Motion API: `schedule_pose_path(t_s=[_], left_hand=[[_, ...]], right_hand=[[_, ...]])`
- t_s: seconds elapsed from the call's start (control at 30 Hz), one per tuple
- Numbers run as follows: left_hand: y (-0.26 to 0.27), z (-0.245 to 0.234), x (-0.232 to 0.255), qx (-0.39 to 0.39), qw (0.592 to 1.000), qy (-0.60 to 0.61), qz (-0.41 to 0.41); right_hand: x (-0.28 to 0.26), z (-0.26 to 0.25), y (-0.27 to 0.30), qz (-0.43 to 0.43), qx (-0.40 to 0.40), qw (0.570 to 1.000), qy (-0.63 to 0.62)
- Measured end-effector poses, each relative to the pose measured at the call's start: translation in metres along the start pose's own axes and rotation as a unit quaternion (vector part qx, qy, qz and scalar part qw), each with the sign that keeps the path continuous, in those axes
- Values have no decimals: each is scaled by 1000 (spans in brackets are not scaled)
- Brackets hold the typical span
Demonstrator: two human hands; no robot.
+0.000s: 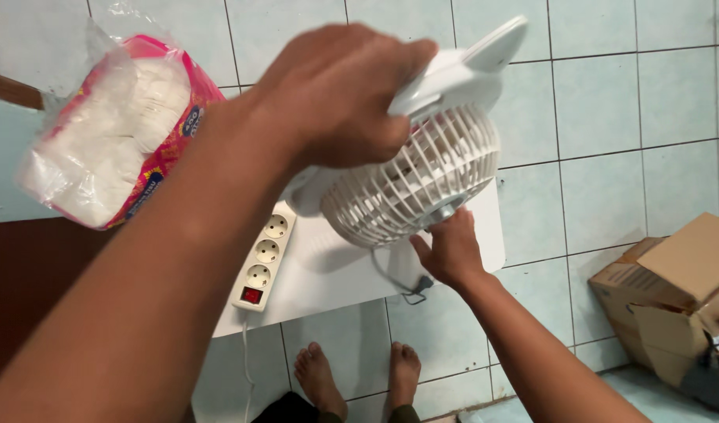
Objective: The person unplugs a small pink and white fan from a power strip and uses a screwdriver to loosen and remove screws from the fan's rear casing. The person continues to unscrew multiple fasteners around the fan's back cover.
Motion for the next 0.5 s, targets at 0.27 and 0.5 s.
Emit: schedule_pose_path(t_s=[0.27, 0.5], left_hand=[[-13, 4, -30, -46, 993, -47, -98], [-4, 49, -24, -97, 989, -26, -105]], right_hand=[[36, 13, 90, 163, -124, 925, -320], [45, 14, 149, 221, -169, 872, -402]])
Point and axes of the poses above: each hand's wrist, its own y-axis away from the middle knuckle, its own z-axis out of the palm, x = y × z, the point moved 5 cm from there along -y, towards the middle knuckle, and after that the axes turned 7 degrees about x, right-handed, at the moved point
